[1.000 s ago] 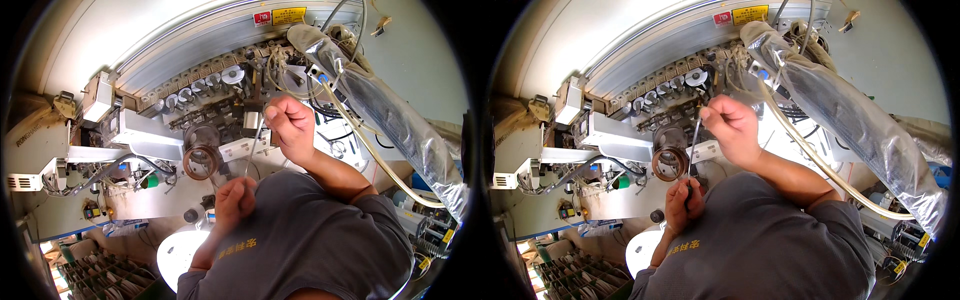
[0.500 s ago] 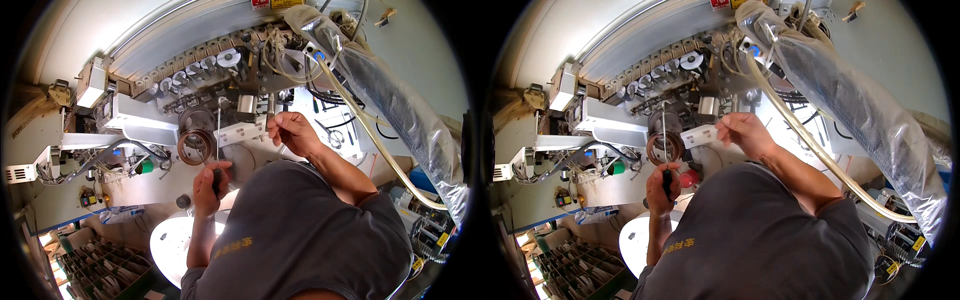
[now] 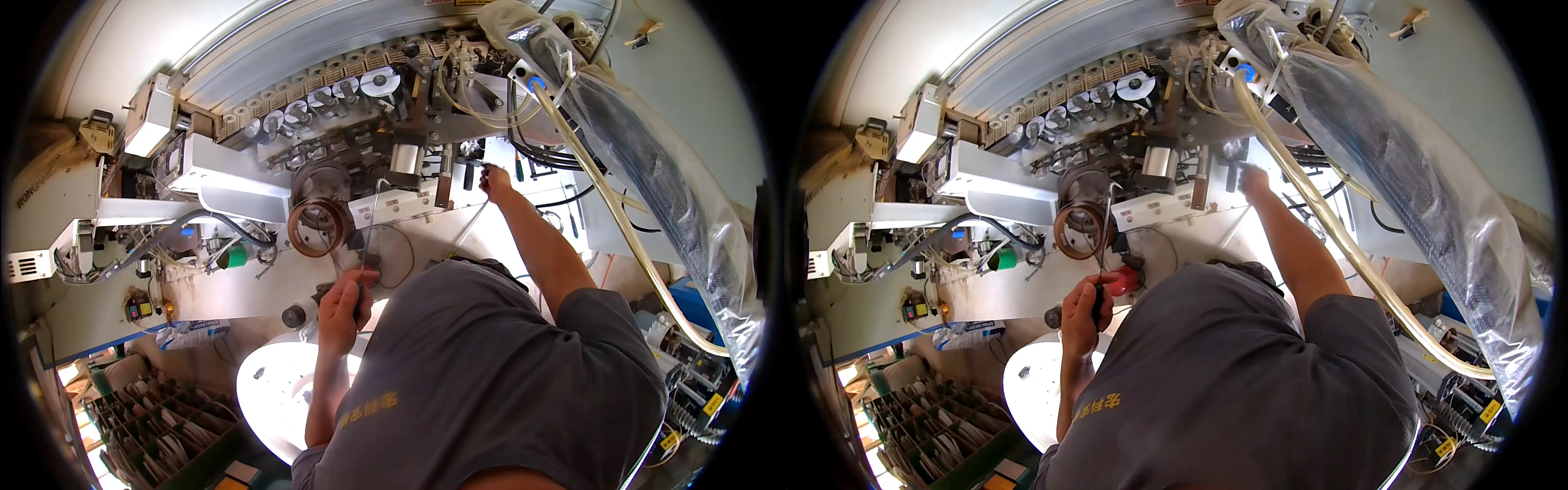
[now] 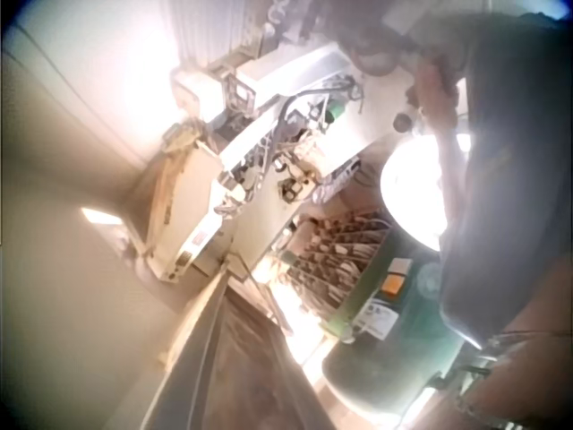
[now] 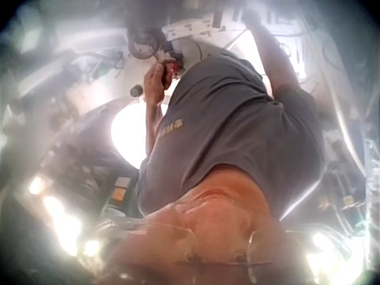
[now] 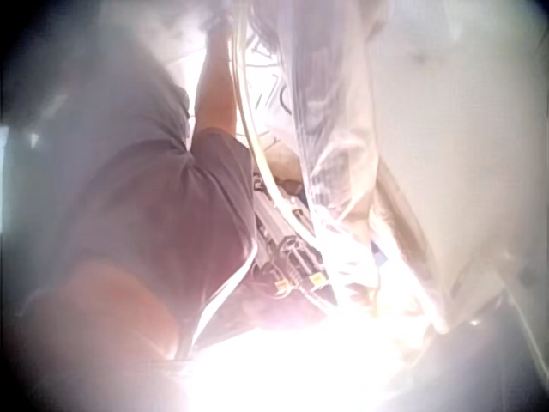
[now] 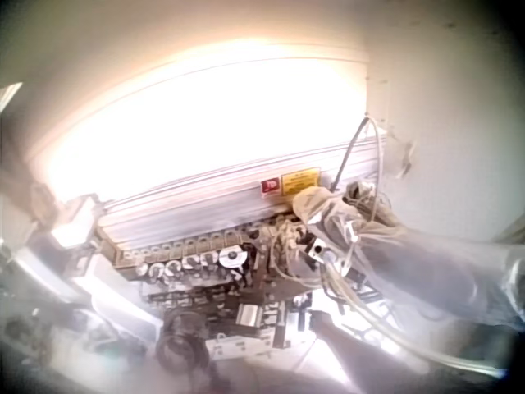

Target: The person uses a screwdriver to adjust and tighten components inside a large industrial machine. They manipulate internal parts, including a thin metal rod, and repeatedly tighten screws on a curved metal cover.

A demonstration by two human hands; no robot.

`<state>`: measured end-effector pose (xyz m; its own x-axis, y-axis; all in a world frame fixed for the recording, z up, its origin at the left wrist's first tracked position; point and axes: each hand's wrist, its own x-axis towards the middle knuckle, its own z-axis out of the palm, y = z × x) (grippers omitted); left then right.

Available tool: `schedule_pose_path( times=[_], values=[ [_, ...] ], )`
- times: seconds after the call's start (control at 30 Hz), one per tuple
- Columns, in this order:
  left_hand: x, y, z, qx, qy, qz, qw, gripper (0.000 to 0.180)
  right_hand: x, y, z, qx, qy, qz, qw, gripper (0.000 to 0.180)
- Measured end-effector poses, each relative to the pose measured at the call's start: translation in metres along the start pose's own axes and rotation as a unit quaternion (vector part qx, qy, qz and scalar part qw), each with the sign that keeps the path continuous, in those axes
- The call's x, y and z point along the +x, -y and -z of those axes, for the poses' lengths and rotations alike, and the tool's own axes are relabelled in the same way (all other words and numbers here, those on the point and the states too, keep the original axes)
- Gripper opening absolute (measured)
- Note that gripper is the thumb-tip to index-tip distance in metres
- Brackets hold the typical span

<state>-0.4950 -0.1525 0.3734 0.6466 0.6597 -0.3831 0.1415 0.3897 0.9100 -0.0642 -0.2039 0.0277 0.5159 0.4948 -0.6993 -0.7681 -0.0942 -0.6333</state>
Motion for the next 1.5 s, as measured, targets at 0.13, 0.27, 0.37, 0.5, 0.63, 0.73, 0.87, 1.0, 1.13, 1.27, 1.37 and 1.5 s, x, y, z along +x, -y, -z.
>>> schedule_pose_path(
  times=[0.13,0.27,0.37,0.5,0.63,0.73,0.87,1.0,1.13,1.27,1.37,1.5],
  values=[
    [-0.001,0.003,0.002,0.010,0.015,0.000,1.000,0.038,0.021,0.005,0.011,-0.132,-0.027,0.078,0.988,0.015],
    [-0.002,0.011,0.002,0.023,-0.013,-0.025,0.999,0.027,-0.022,-0.004,0.001,-0.040,-0.018,0.006,0.999,0.009],
    [-0.005,0.008,0.002,0.059,-0.058,-0.042,0.996,0.023,-0.132,0.015,-0.062,-0.185,0.125,0.082,0.971,0.015],
    [0.012,-0.005,-0.013,0.160,-0.067,-0.152,0.973,0.023,-0.273,0.081,-0.124,-0.218,0.321,0.164,0.907,0.021],
    [0.020,-0.029,-0.024,0.288,-0.054,-0.232,0.928,0.026,-0.332,0.114,-0.150,-0.186,0.374,0.283,0.863,0.028],
    [0.020,-0.036,-0.028,0.307,-0.056,-0.262,0.913,0.028,-0.347,0.126,-0.155,-0.172,0.374,0.288,0.865,0.026],
    [0.021,-0.039,-0.031,0.332,-0.042,-0.307,0.891,0.029,-0.354,0.127,-0.150,-0.127,0.377,0.266,0.878,0.019],
    [0.016,-0.041,-0.027,0.309,0.024,-0.249,0.918,0.029,-0.359,0.127,-0.148,-0.079,0.405,0.267,0.871,0.012],
    [0.011,-0.035,-0.027,0.232,0.040,-0.175,0.956,0.029,-0.362,0.124,-0.153,-0.029,0.418,0.220,0.881,0.012],
    [0.014,-0.033,-0.029,0.282,0.017,-0.264,0.922,0.030,-0.369,0.122,-0.159,0.037,0.435,0.157,0.886,0.018],
    [0.012,-0.040,-0.034,0.317,-0.001,-0.294,0.902,0.030,-0.368,0.119,-0.161,0.076,0.447,0.134,0.881,0.020],
    [0.014,-0.040,-0.035,0.317,-0.001,-0.310,0.896,0.029,-0.364,0.113,-0.167,0.125,0.468,0.168,0.859,0.014]
  ],
)
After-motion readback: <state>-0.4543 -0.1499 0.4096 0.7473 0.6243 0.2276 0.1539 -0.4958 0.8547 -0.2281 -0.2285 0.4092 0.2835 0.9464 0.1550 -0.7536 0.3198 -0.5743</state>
